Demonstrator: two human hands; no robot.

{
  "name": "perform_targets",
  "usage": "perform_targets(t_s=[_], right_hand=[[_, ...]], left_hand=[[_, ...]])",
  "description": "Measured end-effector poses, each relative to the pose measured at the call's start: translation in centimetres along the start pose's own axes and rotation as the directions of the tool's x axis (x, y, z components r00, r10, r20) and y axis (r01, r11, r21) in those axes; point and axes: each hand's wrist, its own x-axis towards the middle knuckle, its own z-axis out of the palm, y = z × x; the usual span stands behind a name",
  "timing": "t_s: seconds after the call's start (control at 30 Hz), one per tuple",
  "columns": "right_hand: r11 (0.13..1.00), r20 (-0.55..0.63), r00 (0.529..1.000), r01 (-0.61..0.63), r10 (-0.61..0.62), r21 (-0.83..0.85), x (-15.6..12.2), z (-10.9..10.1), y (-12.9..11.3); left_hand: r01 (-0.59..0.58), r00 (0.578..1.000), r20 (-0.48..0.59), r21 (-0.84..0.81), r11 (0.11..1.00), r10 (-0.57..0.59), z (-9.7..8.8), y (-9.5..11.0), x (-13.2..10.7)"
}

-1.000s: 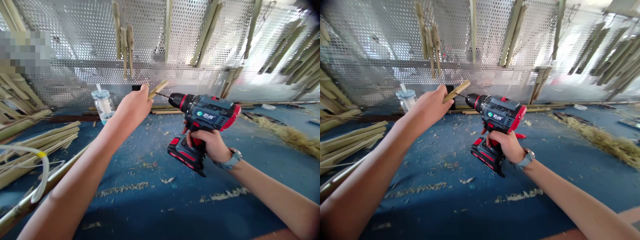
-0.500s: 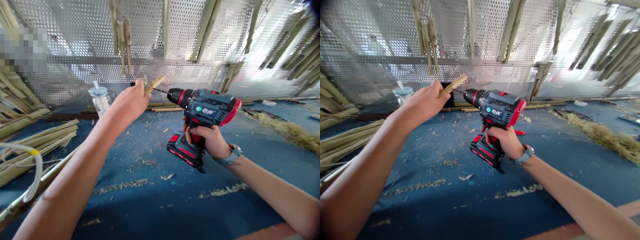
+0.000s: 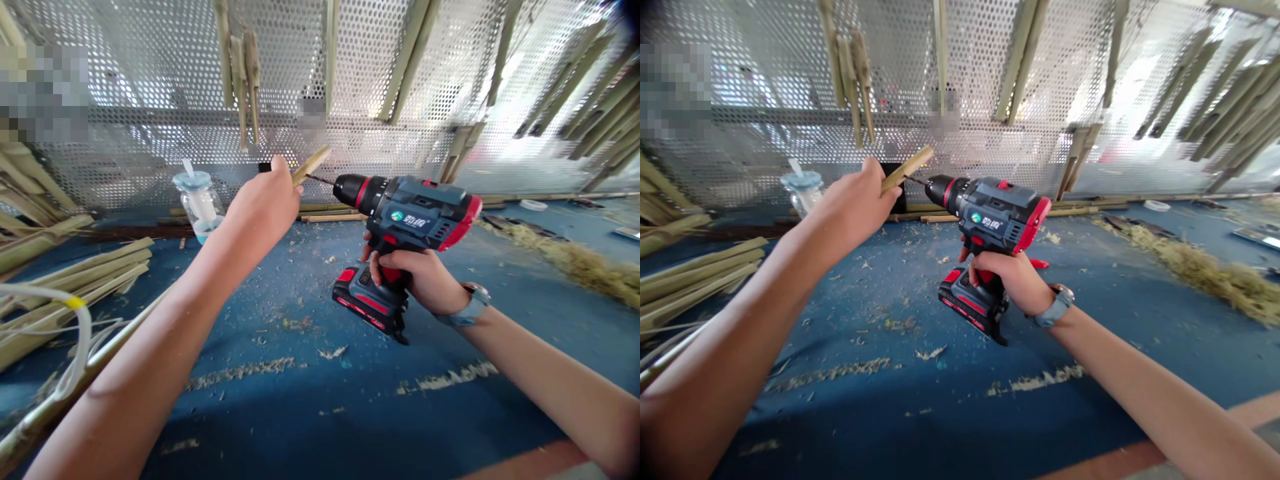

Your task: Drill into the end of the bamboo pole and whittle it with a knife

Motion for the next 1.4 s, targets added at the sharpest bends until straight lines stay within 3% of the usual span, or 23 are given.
perform_targets(t_s=[0.13, 0.5, 1.4], right_hand=[[0.993, 0.043, 0.994, -0.099, 0.097, 0.066, 0.2, 0.2, -1.7], [0.990, 0.082, 0.997, 0.000, -0.011, 0.140, 1.0, -0.1, 0.2], [0.996, 0.014, 1.000, -0.009, 0.008, 0.091, 0.7, 0.5, -0.5]], left_hand=[[-0.022, 1.000, -0.010, 0.044, 0.999, 0.023, 0.3, 0.0, 0.2], [-0.062, 0.997, -0.036, 0.172, 0.983, 0.070, 0.6, 0.0, 0.0], [-0.054, 0.997, -0.044, 0.127, 0.990, 0.060, 0.8, 0.0, -0.1]])
